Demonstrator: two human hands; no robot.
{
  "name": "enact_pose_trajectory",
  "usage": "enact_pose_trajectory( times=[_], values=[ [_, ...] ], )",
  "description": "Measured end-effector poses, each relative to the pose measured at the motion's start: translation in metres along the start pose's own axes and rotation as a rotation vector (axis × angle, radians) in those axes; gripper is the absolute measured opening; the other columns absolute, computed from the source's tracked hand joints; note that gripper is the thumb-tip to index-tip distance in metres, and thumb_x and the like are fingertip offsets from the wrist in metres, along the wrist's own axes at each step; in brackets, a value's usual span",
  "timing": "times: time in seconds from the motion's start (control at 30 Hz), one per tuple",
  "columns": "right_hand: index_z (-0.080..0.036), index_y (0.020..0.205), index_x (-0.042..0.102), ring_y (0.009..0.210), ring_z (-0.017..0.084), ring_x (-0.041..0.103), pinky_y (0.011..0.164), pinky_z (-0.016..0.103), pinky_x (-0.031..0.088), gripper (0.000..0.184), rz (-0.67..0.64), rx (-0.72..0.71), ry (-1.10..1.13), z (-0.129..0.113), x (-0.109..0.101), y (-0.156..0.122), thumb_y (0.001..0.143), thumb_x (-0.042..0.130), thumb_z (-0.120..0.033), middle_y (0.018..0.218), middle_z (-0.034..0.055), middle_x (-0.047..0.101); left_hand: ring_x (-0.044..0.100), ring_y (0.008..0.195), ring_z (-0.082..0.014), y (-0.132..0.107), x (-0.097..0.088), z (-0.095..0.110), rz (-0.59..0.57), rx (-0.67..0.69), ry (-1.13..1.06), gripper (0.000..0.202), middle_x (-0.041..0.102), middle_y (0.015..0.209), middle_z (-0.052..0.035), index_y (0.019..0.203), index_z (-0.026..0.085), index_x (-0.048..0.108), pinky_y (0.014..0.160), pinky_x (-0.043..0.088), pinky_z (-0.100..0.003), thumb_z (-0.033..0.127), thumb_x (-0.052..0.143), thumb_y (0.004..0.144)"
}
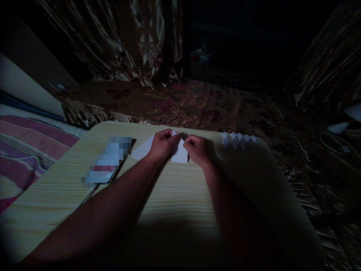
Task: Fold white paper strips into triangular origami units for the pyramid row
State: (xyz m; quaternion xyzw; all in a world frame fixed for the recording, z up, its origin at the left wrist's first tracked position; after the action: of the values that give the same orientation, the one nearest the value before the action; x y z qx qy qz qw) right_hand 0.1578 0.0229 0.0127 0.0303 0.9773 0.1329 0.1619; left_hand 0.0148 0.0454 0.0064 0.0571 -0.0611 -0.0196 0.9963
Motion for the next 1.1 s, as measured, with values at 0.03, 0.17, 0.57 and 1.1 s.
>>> enact_pose_trajectory(
  times=[0.03,0.17,0.57,1.1],
  values=[
    [-0.018,0.060,0.056,0.055,0.011,0.044,0.051,0.023,0.032,0.007,0.002,-0.003,0.007,0.000,0.000,0.000,0.066,0.053,-0.021,0.055,-0.0040,0.047,0.042,0.044,-0.0071,0.001,-0.001,-0.001,0.017,0.001,-0.008,0.020,0.054,0.055,0.0024,0.063,0.016,0.059,0.044,0.030,-0.021,0.033,0.068,0.065],
    [-0.018,0.060,0.057,0.053,0.010,0.042,0.050,0.023,0.031,0.007,0.018,0.014,0.045,0.002,-0.001,0.000,0.065,0.053,-0.020,0.053,-0.0046,0.046,0.045,0.046,-0.0075,0.004,-0.005,-0.005,0.055,0.014,-0.032,0.020,0.056,0.057,0.0019,0.066,0.015,0.059,0.044,0.031,-0.021,0.033,0.069,0.065],
    [-0.018,0.075,0.060,0.048,0.009,0.044,0.048,0.023,0.034,0.013,0.059,0.080,0.206,0.007,-0.004,0.001,0.070,0.060,-0.030,0.055,-0.0041,0.053,0.046,0.046,-0.0079,0.004,-0.006,-0.005,0.058,0.022,-0.049,0.020,0.055,0.057,0.0019,0.066,0.015,0.058,0.044,0.032,-0.021,0.032,0.069,0.065],
    [-0.017,0.068,0.058,0.054,0.011,0.052,0.051,0.022,0.037,0.009,-0.011,0.057,0.095,0.009,0.004,0.001,0.067,0.061,-0.025,0.058,-0.0023,0.057,0.047,0.053,-0.0083,-0.001,0.004,0.001,-0.117,0.061,0.140,0.021,0.058,0.064,0.0009,0.071,0.013,0.063,0.049,0.035,-0.020,0.033,0.068,0.067]
  ],
)
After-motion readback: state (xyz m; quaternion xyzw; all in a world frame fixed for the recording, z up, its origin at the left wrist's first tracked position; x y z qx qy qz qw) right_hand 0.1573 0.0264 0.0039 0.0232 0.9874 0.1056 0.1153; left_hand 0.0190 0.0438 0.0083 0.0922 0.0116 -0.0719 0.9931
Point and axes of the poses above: each hand's wrist, its own y-axis towards the middle knuckle, its own x-axis out of the palm, z = x × y, the point moved 5 cm from there along y, towards the middle knuckle
